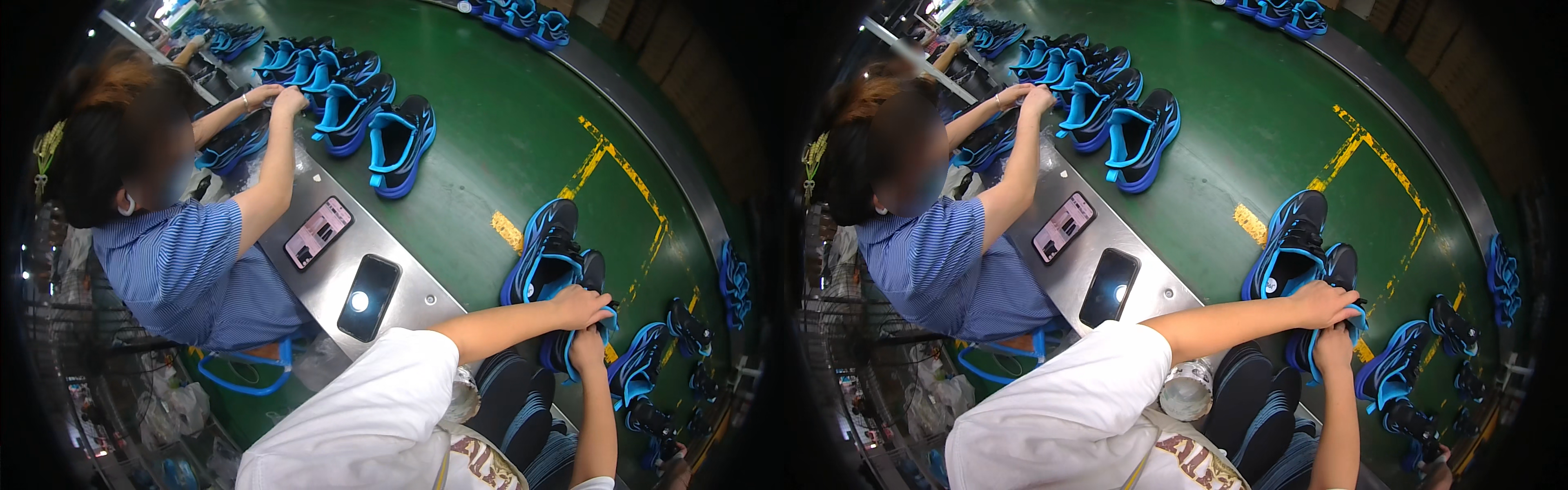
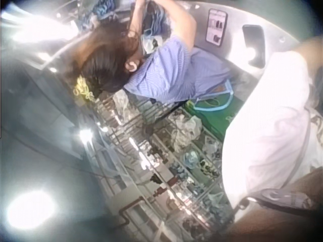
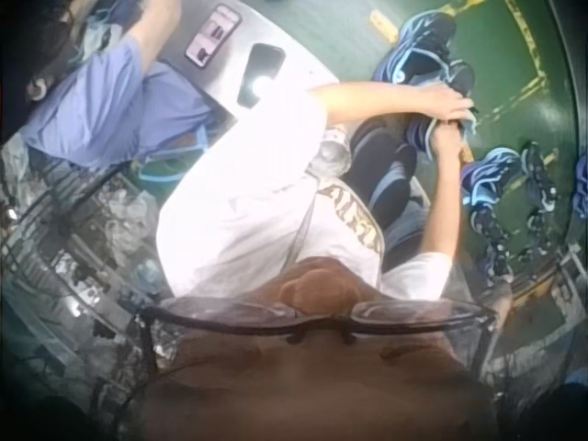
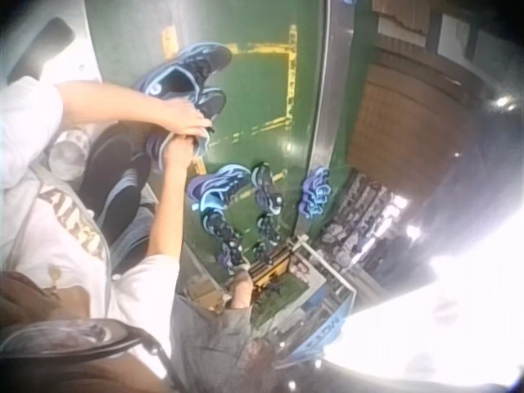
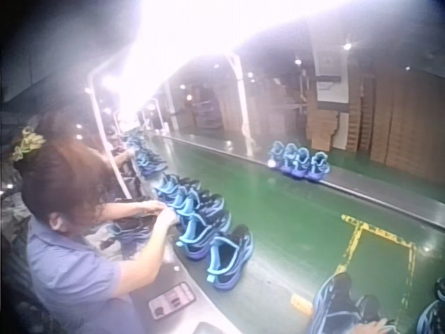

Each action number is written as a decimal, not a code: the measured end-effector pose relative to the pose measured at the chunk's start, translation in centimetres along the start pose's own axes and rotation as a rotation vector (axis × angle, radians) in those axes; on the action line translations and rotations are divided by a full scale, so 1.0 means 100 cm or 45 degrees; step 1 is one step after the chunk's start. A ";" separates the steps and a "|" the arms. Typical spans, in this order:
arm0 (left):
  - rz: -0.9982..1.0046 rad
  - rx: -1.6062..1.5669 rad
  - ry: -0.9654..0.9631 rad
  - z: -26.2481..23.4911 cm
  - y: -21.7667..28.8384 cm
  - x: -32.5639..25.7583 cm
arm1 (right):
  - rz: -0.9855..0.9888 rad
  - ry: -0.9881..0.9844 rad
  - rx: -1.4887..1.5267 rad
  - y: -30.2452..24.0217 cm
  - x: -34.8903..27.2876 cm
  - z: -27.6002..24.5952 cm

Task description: The person inserts insoles into sneakers by hand along an assembly line, pushing each insole into the interior of a shoe.

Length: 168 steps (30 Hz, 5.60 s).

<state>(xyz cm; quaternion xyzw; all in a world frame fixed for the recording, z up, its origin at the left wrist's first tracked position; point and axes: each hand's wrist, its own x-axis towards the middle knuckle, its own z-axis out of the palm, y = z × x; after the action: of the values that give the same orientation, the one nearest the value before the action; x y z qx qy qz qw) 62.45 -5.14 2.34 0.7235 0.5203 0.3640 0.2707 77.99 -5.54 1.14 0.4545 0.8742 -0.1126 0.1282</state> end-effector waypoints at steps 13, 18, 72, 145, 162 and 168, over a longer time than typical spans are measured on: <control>-0.230 -0.373 0.446 0.026 0.021 0.003 | -0.211 -0.350 0.089 0.018 0.017 0.003; -0.016 -0.121 0.580 0.063 0.025 0.003 | -0.008 -0.044 0.132 0.024 0.037 0.026; -0.197 -0.246 -0.015 -0.018 0.017 0.003 | 0.300 0.726 0.485 -0.074 -0.150 -0.031; 0.085 -0.029 -0.292 0.105 0.113 0.058 | 0.286 0.711 0.523 0.103 -0.129 -0.004; -0.154 -0.569 -0.004 0.145 0.096 0.060 | -0.095 0.555 0.262 0.141 -0.126 0.006; -0.213 -0.601 0.031 0.142 0.094 0.055 | -0.021 0.203 0.123 0.149 -0.108 0.007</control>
<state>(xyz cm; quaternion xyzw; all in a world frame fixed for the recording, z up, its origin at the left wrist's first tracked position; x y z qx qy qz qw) 80.22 -3.07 2.62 0.5901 0.4823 0.4604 0.4552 96.32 -5.63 2.84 0.4607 0.8788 -0.1192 0.0353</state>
